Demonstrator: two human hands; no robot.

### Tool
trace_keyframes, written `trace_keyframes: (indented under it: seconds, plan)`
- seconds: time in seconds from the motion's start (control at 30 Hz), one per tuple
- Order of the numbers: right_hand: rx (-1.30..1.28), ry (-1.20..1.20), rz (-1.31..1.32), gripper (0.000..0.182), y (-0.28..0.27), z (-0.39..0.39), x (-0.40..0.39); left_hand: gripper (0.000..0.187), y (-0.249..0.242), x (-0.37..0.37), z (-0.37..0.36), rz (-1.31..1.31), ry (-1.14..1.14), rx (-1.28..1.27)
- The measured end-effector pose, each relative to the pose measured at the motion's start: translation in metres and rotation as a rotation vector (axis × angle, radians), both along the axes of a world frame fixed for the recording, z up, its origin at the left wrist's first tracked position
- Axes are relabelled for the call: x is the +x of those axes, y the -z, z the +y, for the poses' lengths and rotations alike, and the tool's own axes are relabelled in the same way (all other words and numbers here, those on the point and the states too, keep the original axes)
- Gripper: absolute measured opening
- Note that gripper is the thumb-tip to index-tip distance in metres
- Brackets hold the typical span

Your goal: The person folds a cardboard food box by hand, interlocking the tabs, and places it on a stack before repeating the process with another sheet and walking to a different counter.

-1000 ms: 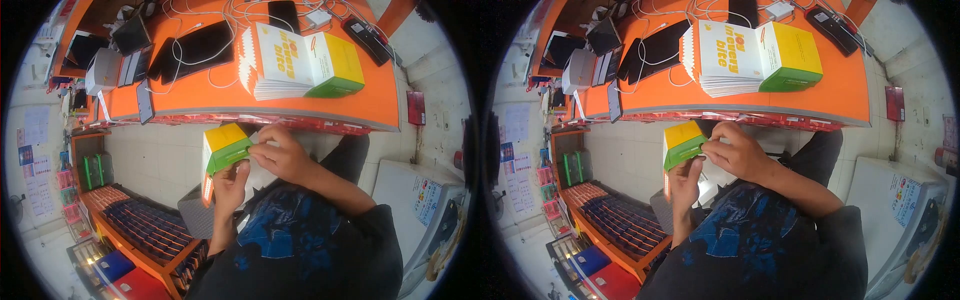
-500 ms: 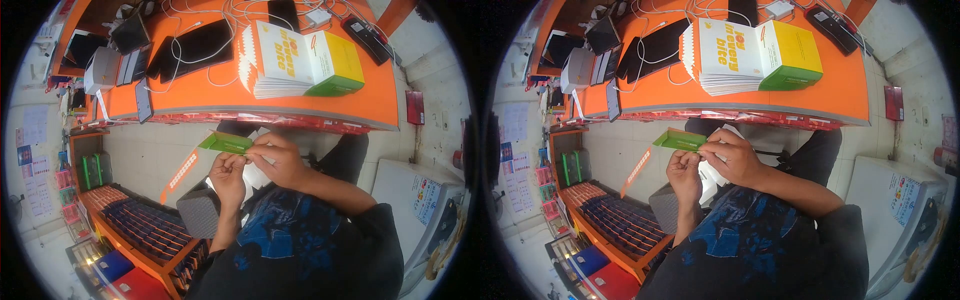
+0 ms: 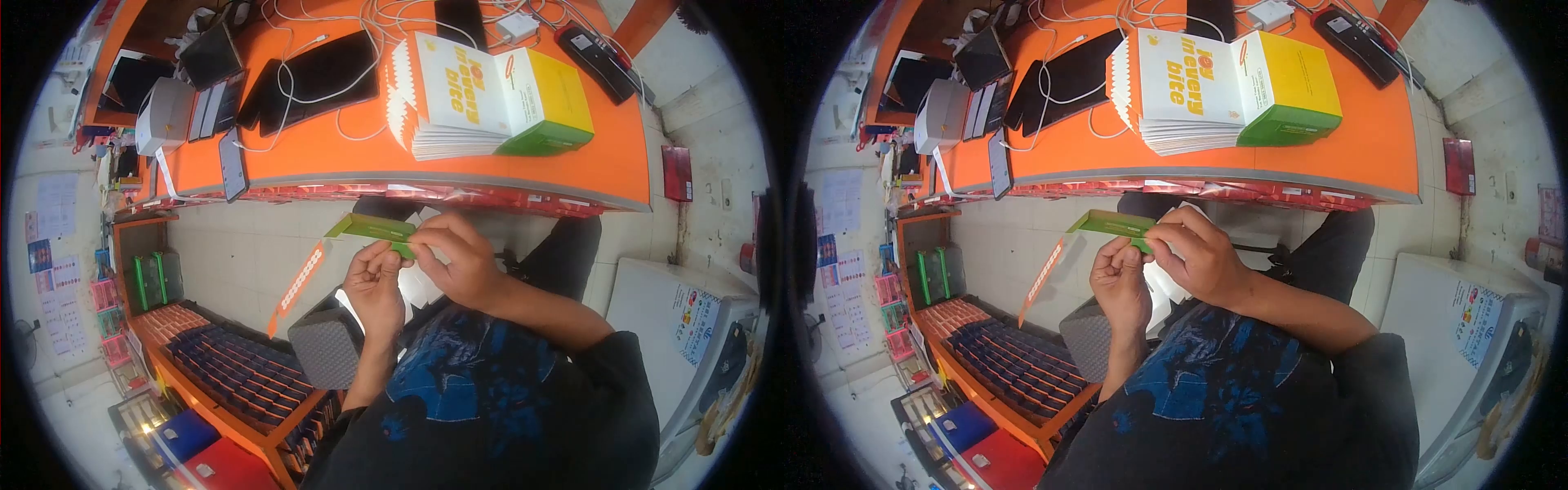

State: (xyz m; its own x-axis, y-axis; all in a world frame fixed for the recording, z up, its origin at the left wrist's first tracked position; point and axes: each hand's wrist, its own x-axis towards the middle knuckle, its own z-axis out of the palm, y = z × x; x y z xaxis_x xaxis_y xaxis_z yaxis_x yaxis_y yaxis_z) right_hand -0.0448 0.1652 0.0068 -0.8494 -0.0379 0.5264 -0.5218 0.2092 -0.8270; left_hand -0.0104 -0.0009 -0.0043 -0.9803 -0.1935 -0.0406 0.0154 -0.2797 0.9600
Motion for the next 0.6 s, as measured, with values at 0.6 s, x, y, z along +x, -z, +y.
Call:
trace_keyframes:
  seconds: [0.6]
  plan:
    - [0.087,-0.047,0.223,0.027,-0.004,0.002,-0.003,0.024,-0.001,0.000,-0.003,0.102,0.012,-0.011]
